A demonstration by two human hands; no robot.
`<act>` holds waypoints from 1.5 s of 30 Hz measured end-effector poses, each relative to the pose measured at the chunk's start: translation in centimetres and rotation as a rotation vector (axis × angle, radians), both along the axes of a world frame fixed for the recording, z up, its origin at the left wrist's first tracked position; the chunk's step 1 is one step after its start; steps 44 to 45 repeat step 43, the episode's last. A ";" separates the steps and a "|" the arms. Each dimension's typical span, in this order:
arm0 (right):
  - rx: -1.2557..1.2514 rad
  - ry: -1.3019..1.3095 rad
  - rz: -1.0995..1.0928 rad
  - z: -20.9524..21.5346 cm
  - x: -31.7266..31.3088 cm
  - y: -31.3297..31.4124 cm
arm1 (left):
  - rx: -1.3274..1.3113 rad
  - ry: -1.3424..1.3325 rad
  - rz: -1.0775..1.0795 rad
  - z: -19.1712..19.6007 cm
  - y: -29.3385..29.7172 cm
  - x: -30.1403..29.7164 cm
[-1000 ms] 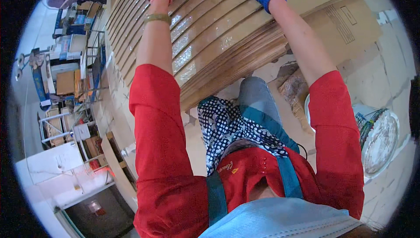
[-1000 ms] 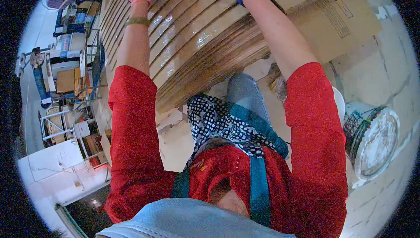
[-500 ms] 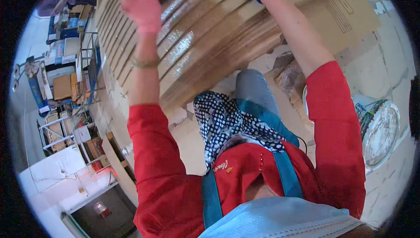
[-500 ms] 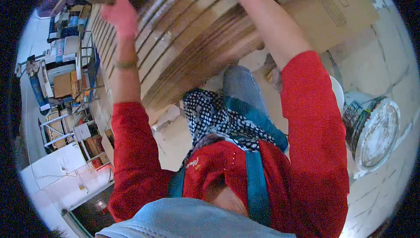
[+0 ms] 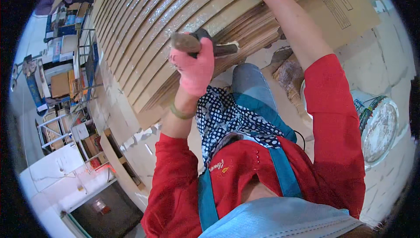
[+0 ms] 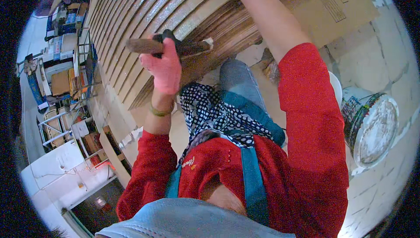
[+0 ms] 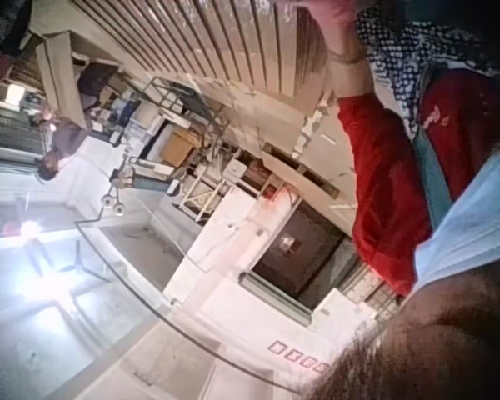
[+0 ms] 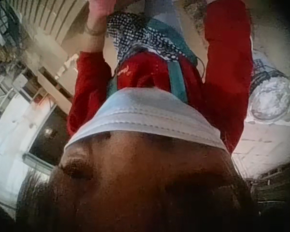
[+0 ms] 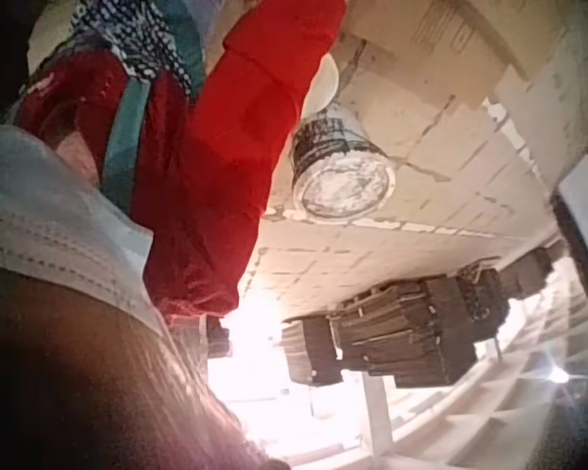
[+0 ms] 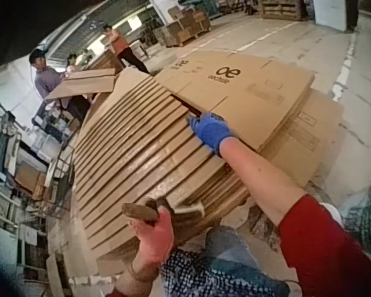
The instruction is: Apply glue to the surfaces of stacked corrugated cardboard pieces using a brush.
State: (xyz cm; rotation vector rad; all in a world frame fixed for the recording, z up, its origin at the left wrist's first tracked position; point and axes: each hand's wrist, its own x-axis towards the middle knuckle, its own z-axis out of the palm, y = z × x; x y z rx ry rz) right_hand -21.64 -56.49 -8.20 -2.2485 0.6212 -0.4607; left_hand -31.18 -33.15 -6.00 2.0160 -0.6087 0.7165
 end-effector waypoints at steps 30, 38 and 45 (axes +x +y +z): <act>-0.092 0.068 0.105 -3.0 2.4 -1.6 | 0.004 0.128 0.117 4.6 -1.2 25.7; -0.279 -0.009 0.000 -1.7 1.6 0.9 | 0.092 0.254 -0.078 2.4 6.5 7.5; -0.727 -0.701 0.031 1.3 0.2 3.6 | 0.524 -0.146 0.265 3.7 7.5 6.4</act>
